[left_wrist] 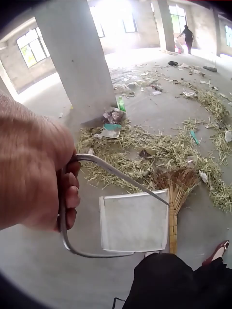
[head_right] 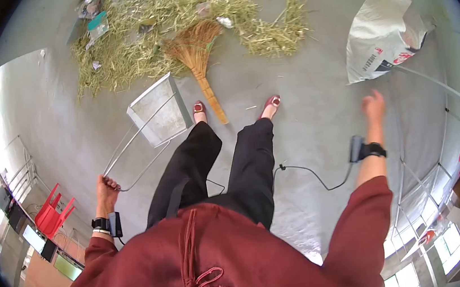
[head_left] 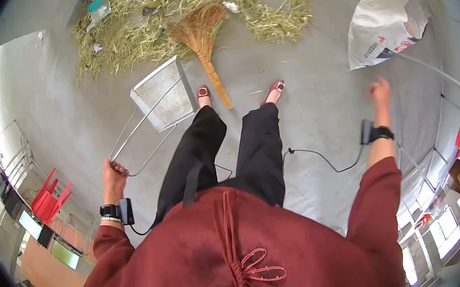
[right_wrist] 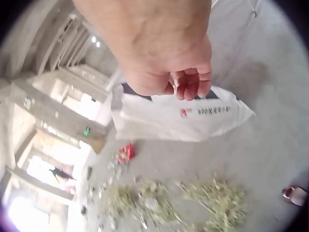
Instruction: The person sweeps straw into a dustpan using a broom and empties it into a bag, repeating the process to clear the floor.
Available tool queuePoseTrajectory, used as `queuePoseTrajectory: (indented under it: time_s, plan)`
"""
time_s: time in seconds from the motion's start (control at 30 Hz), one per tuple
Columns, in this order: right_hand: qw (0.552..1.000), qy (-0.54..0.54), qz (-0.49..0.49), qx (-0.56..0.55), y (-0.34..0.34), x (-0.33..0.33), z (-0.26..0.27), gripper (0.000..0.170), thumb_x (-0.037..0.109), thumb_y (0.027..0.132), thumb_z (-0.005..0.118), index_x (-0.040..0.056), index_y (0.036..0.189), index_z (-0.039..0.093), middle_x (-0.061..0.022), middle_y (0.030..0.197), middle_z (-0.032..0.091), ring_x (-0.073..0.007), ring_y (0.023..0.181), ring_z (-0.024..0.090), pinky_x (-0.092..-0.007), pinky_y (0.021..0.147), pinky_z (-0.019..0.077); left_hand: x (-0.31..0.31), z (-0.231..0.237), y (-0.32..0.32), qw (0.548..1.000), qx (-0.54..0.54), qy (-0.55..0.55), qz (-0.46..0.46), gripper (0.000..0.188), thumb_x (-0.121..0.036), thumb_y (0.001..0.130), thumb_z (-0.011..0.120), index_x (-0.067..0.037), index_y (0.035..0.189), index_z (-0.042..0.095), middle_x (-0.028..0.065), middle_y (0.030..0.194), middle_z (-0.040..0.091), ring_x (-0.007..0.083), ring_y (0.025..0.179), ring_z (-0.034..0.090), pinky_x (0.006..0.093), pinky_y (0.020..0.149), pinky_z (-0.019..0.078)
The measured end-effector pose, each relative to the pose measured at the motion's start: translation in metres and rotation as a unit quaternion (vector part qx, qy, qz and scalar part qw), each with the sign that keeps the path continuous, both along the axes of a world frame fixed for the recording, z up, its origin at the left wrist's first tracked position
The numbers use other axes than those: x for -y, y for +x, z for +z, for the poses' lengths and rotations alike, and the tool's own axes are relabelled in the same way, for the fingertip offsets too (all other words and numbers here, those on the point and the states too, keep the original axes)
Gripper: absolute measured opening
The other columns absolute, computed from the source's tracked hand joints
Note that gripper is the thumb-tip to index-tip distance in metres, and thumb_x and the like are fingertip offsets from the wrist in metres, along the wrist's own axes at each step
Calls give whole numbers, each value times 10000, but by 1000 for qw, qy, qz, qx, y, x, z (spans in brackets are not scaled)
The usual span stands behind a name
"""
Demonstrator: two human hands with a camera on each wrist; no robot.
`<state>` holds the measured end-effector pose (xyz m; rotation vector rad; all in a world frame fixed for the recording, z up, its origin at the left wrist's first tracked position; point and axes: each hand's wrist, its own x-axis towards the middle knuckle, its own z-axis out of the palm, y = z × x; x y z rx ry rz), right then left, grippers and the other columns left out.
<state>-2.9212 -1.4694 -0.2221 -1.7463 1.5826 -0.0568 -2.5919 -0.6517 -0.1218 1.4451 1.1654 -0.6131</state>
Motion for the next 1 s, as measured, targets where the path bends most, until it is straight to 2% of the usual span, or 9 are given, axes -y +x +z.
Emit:
queuePoseTrajectory:
  time_s: [0.03,0.07,0.1,0.13,0.17,0.23,0.33,0.6,1.0]
  plan:
    - [996,43,58,-60,32,-53,-24,551,2,716,502,24,1261,421,-85,684,580,-155,576,576,-275,474,467,3,-11,0,1000,-1,6,8,268,-305,839,493,-161,633,398,-19,521,348,140,476,385,314,533,355]
    - [990,126,60,19,41,-100,-69,501,5,720,494,27,1220,465,-82,665,583,-154,582,586,-270,480,472,9,-19,-3,1000,8,7,14,265,-302,847,487,-159,643,398,-21,530,345,131,480,372,309,535,352]
    - [981,193,37,-3,65,-153,-104,443,25,724,506,33,1167,506,-81,685,598,-153,592,590,-279,481,474,12,-28,-3,1000,17,6,18,262,-299,855,482,-156,652,397,-24,539,341,123,484,360,304,536,349]
    - [965,173,187,-67,70,-200,-159,398,65,735,519,30,1131,535,-99,720,603,-165,595,592,-300,500,481,10,-42,-2,1000,13,8,19,262,-299,855,482,-156,652,397,-24,539,341,123,484,360,304,536,349]
    - [933,116,330,-83,86,-249,-191,404,106,735,523,21,1130,538,-145,790,624,-232,682,622,-347,612,504,3,-55,-3,1000,21,3,15,266,-302,862,479,-152,660,393,-22,548,340,124,491,356,304,542,349]
    - [907,185,368,-92,119,-332,-238,444,185,735,554,4,1140,524,-251,1008,592,-359,983,561,-397,870,436,-6,-84,-11,1000,24,7,14,269,-304,870,477,-149,668,389,-20,556,340,125,499,352,305,547,349]
    - [883,186,416,-112,145,-410,-315,452,212,738,569,5,1138,527,-249,1028,584,-373,980,553,-426,852,445,-5,-119,-10,997,65,42,-1,271,-281,870,494,-131,678,375,-13,564,317,123,516,331,293,553,329]
    - [893,207,350,-194,168,-482,-438,564,352,733,649,25,1150,456,-210,1090,542,-397,1034,503,-468,871,423,-43,-182,-1,989,93,114,-1,263,-290,837,553,-141,682,401,-34,537,306,98,505,313,293,577,332]
    - [897,176,297,-275,165,-514,-506,504,311,690,703,78,1078,480,-164,1126,517,-347,1069,493,-502,816,451,-14,-185,-6,970,144,192,-39,263,-312,897,454,-110,731,425,-31,545,291,106,518,319,307,574,333]
